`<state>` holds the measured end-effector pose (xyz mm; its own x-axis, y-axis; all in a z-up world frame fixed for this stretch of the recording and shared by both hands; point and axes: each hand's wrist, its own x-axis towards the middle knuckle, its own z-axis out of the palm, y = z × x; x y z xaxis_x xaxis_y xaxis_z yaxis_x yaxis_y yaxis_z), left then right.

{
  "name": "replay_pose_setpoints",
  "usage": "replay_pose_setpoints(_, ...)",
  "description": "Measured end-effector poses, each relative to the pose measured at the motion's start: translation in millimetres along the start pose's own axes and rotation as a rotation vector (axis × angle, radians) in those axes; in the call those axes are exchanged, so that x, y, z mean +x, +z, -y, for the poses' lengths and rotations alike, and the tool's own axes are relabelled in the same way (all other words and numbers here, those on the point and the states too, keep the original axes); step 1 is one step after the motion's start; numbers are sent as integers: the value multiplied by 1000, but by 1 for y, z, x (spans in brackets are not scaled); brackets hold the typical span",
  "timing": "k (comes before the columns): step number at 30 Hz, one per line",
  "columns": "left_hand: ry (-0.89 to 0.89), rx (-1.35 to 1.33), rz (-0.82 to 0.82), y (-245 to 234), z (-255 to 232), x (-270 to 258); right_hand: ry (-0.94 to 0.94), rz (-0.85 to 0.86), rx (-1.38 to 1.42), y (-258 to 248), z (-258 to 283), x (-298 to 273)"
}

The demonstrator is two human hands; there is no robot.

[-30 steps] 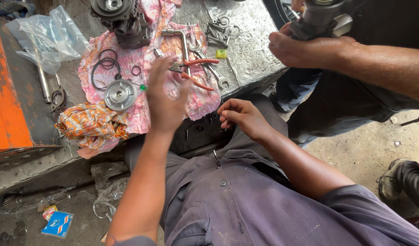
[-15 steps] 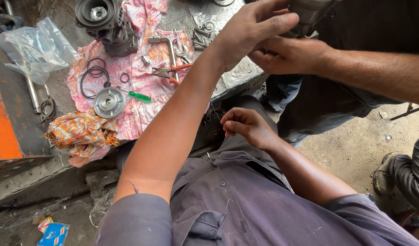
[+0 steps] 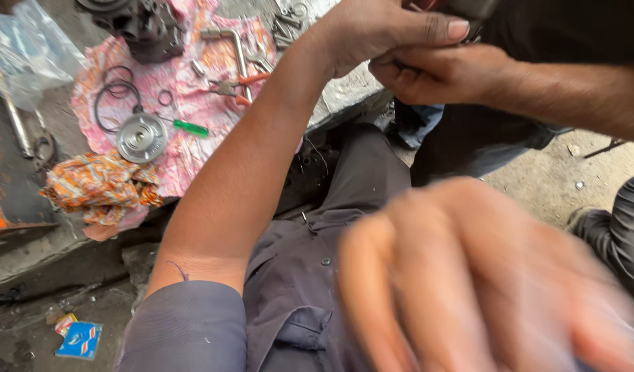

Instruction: The person disassembles and cleans small mechanical components on a cloth-covered bench using pliers, a screwdriver, and a cloth, then begins reassembling them with the help of another person.

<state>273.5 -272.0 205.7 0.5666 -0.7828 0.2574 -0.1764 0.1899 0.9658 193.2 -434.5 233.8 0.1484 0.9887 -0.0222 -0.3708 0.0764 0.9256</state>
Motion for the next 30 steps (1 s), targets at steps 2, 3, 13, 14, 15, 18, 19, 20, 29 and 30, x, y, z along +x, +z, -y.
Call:
replay_pose_setpoints(2, -32, -60, -3, 8, -5, -2, 18, -116, 189, 18, -1, -17)
replay_pose_setpoints(3, -48, -88, -6, 10, -7, -3, -42, -124, 162, 18, -6, -23)
replay_pose_setpoints(13, -216, 30, 2, -4, -2, -5, -376, -108, -434, 26, -58, -22)
replay_pose_setpoints(14, -234, 40, 9, -4, 1, -5, -414, -103, -486, 24, -58, -21)
replay_pose_setpoints(15, -250, 46, 10, -4, 4, -4, -448, -102, -527, 25, -60, -23)
replay_pose_setpoints(18, -281, 58, 20, -2, 11, -4, -525, -116, -623, 22, -56, -30)
replay_pose_setpoints(19, -285, 62, 22, -2, 13, -5, -542, -119, -631, 20, -50, -34)
replay_pose_setpoints(20, -291, 66, 27, -2, 13, -3, -545, -128, -558, 20, -41, -40)
replay_pose_setpoints(29, -279, 20, 29, 17, 22, -4, -592, -197, -2839, 38, 80, -123)
replay_pose_setpoints(30, -270, 9, 25, 19, 22, -3, -624, -247, -2778, 35, 79, -122)
